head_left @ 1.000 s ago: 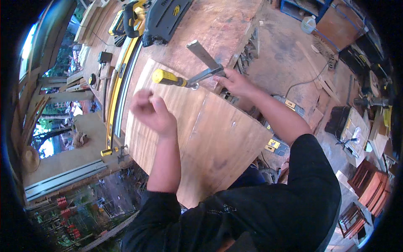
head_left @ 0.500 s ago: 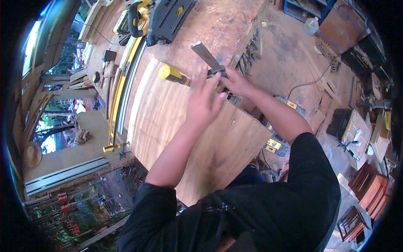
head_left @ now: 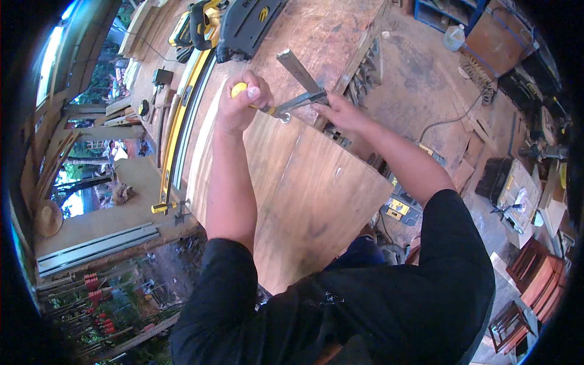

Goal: Measuring, clamping, and cutting a wooden board using a track saw with dust collection.

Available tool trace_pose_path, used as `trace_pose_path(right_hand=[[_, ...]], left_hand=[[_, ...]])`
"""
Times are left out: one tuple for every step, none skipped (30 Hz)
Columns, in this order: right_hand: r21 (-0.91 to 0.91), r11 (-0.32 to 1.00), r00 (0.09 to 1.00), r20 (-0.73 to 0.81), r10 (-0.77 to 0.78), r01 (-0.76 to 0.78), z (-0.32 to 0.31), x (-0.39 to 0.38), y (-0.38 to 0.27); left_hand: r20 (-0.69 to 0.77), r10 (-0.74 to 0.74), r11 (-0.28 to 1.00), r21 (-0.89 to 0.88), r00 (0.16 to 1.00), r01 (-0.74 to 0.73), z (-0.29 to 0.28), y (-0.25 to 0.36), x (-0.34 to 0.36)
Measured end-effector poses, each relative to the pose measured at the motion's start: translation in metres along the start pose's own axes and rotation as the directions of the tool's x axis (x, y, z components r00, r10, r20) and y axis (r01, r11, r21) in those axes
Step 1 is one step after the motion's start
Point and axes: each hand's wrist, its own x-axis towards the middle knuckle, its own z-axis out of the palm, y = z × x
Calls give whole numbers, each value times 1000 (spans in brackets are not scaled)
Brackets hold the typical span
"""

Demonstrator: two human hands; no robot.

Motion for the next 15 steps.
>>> trace_pose_path(right_hand=[[28,1000,1000,17,6,-6,0,1,0],[23,1000,1000,0,14,-14,0,1,0],[-41,999,1000,-3,-15,15,0,2,0],[-106,994,999,-12,-38,36,1,2,0],[-105,994,999,-6,-44,43,1,3,-1],[-115,993,1000,-15,5,-7,1,3,-2],[-147,984,995,-33,93,-97,1,2,-5],[-126,991,999,-18,51,-53,1,1,-8],[-127,991,1000,-14,27,-29,1,0,-12],[-134,991,1000,-4,14,-14,0,-1,-17],[-131,991,1000,-7,4,-5,-1,-2,-21],[-189,981,999,7,42,-40,-2,-3,-25],[-237,971,999,24,25,-19,-3,-3,-28],[-244,967,996,20,83,-75,-3,-3,-30],[-264,959,993,31,112,-100,-3,-3,-32]], left_hand=[[4,-90,996,9,996,90,-2,2,0],[6,16,1000,7,1000,-16,0,0,0],[21,59,998,-17,998,-58,5,-1,0],[-164,65,996,74,984,-53,13,-3,-1],[-342,86,987,160,936,-32,21,-5,-3],[-530,144,971,240,836,-15,33,-10,-5],[-530,132,970,242,838,0,43,-13,-6],[-622,189,944,328,760,34,51,-14,-8],[-653,289,905,424,700,22,56,-11,-11],[-623,245,924,381,743,15,58,-4,-17],[-650,234,927,373,723,36,55,8,-21],[-397,261,840,543,880,-4,48,24,-26],[-114,226,730,678,967,-91,42,38,-30],[-51,138,624,780,989,-47,35,51,-28],[-25,167,625,776,986,-86,29,63,-26]])
